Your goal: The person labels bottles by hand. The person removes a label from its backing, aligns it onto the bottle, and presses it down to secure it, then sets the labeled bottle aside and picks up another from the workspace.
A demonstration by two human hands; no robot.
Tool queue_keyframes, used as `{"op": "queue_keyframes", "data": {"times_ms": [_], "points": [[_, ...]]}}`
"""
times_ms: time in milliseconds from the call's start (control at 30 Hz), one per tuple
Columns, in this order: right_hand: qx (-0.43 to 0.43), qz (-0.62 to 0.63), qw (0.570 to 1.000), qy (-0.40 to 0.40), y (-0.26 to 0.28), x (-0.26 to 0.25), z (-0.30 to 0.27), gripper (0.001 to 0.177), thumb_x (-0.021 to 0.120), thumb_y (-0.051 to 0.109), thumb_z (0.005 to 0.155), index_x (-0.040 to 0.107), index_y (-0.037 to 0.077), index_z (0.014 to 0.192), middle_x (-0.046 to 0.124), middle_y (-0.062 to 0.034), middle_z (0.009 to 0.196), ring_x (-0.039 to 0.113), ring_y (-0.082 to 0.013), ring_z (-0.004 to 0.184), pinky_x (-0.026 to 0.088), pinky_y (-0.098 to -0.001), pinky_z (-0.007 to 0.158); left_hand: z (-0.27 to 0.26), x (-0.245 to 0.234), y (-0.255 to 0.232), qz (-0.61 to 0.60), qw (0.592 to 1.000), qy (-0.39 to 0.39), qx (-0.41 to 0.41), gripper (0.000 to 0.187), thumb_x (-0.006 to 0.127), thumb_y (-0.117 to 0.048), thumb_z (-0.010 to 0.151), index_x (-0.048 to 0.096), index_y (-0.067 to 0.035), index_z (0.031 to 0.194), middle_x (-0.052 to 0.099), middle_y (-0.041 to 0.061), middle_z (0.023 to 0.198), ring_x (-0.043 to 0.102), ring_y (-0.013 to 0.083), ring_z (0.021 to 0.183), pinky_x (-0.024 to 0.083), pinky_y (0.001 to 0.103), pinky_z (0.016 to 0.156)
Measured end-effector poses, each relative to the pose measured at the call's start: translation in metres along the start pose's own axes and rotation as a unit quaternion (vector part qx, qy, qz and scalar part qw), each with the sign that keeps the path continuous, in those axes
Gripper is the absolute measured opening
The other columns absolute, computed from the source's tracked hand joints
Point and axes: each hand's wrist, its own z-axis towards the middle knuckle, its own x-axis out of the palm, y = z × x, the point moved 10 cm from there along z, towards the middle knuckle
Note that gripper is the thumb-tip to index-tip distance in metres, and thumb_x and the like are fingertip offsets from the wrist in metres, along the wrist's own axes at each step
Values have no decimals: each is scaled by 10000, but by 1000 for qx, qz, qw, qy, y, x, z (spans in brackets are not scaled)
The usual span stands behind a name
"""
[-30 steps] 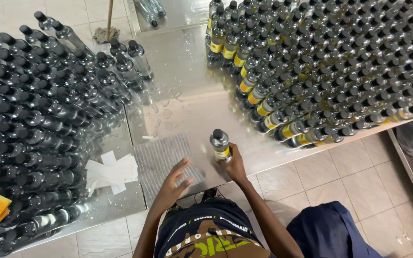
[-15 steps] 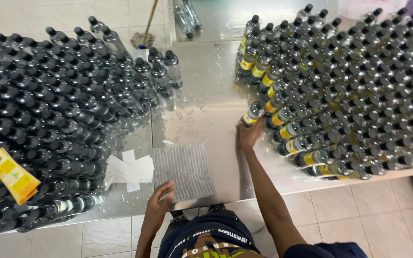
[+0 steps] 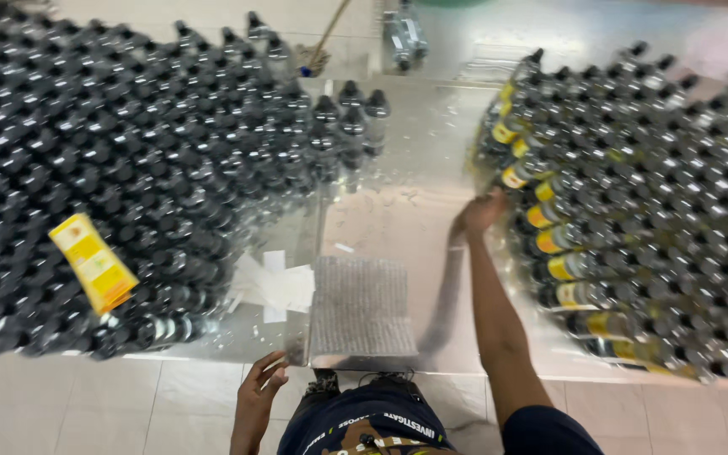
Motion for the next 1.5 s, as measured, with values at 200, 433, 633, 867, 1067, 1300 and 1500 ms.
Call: {"op": "queue_keyframes", "data": {"times_ms": [200,433,633,867,1067,1300,1500], "points": [[63,-201,963,167,148,12,29,212,705,102,902,603,-65,985,649,-285,1163,502,-493,1321,342,-557,1180,-19,-61,-46,-12,996,-82,21,381,683,-102,984,767,-71,1355,803,98,1421,777,263,1276,632,407,1083],[183,22,939,289,323,157,-39,624,754,-82,943,514,57,1502,546,-156,1488,563,-315,1360,549,-395,1105,-19,-157,-137,-8,952,-238,194,174,626,-63,1097,749,-5,1206,794,174,1275,751,267,1222,657,377,1008],[187,15,958,219,341,224,-23,682,614,-182,838,464,-35,1487,480,-206,1441,499,-373,1411,414,-437,1260,10,-191,-200,293,825,-271,399,331,641,-12,1110,668,-15,1440,616,163,1628,489,395,1615,563,540,1150],[58,55,931,357,238,291,16,1052,926,-119,731,368,42,1608,602,-232,1541,592,-434,1428,506,-495,1183,32,-203,-198,292,851,-233,369,385,574,-77,1120,630,-70,1501,527,141,1694,387,384,1634,419,542,1270],[162,44,933,317,288,214,7,731,985,28,862,499,92,1405,635,-183,1358,695,-387,1238,607,-511,1084,56,-192,-209,377,809,-209,399,510,709,-112,1048,612,-81,1548,541,159,1678,438,417,1575,374,535,1305],[227,-9,931,284,359,43,-24,702,956,392,1008,557,-65,1361,609,-274,1283,693,-460,1181,593,-579,1039,64,-186,-207,463,664,-283,515,345,778,-186,1046,759,-73,1372,787,102,1347,717,288,1320,520,409,1221],[399,-105,792,450,296,-56,-170,607,894,488,930,761,31,1307,789,-241,1110,774,-377,980,627,-484,832,60,-216,-194,415,679,-309,521,231,768,-77,1108,833,-47,1328,823,159,1230,775,346,1161,604,452,1116]]}}
